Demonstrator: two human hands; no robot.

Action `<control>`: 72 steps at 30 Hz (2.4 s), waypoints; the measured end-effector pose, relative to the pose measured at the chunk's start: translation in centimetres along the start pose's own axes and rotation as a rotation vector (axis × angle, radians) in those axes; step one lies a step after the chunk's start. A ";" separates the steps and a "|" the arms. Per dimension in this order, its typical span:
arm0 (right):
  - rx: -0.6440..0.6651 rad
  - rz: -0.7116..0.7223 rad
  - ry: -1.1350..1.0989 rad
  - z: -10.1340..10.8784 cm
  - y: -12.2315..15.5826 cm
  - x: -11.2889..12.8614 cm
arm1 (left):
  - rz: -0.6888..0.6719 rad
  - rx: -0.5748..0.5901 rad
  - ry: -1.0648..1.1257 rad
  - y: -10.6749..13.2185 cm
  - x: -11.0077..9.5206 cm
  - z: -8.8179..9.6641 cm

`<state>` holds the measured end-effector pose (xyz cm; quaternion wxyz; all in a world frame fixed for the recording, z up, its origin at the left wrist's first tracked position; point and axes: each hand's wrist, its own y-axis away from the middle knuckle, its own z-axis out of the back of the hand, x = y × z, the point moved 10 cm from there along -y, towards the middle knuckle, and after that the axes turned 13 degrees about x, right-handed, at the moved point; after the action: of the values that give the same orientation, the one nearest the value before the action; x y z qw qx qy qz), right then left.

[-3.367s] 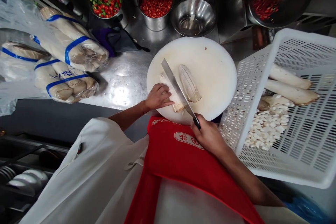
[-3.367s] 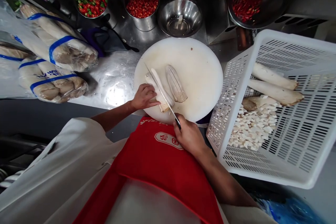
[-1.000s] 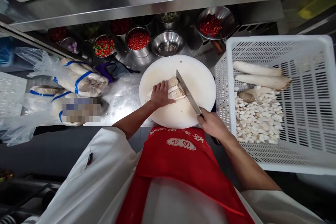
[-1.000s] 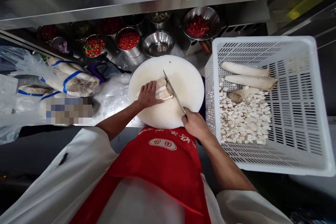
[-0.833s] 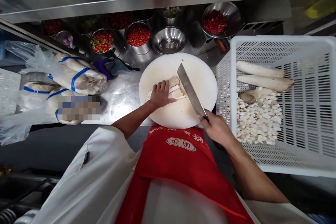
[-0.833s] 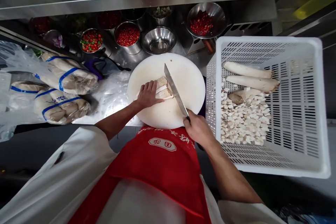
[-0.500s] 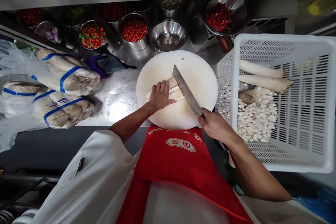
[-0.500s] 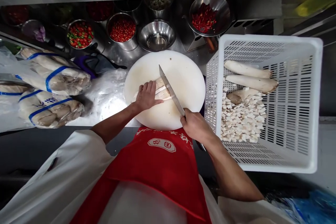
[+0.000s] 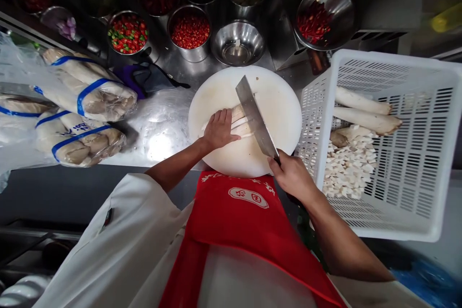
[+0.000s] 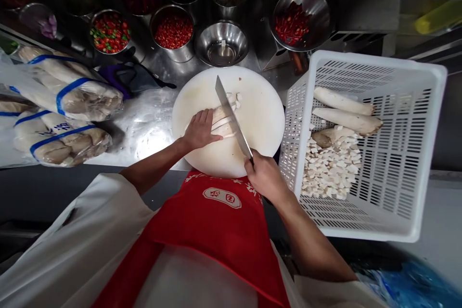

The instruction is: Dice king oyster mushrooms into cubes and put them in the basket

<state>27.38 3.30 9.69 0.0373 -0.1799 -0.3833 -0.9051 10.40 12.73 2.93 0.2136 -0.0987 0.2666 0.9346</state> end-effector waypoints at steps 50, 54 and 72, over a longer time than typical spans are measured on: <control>0.072 -0.048 0.150 -2.0 -3.7 4.1 | 0.022 -0.035 0.145 4.1 2.7 -0.9; 0.027 -0.055 0.172 -2.5 -6.6 4.7 | 0.000 -0.050 0.161 4.1 2.7 -1.0; -0.102 0.017 0.087 -1.4 -4.2 6.3 | -0.037 -0.116 0.292 5.8 4.8 -1.4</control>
<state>20.22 5.71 8.16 0.0523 -0.1451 -0.3331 -0.9302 3.64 9.18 2.96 0.1839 -0.2504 0.2384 0.9201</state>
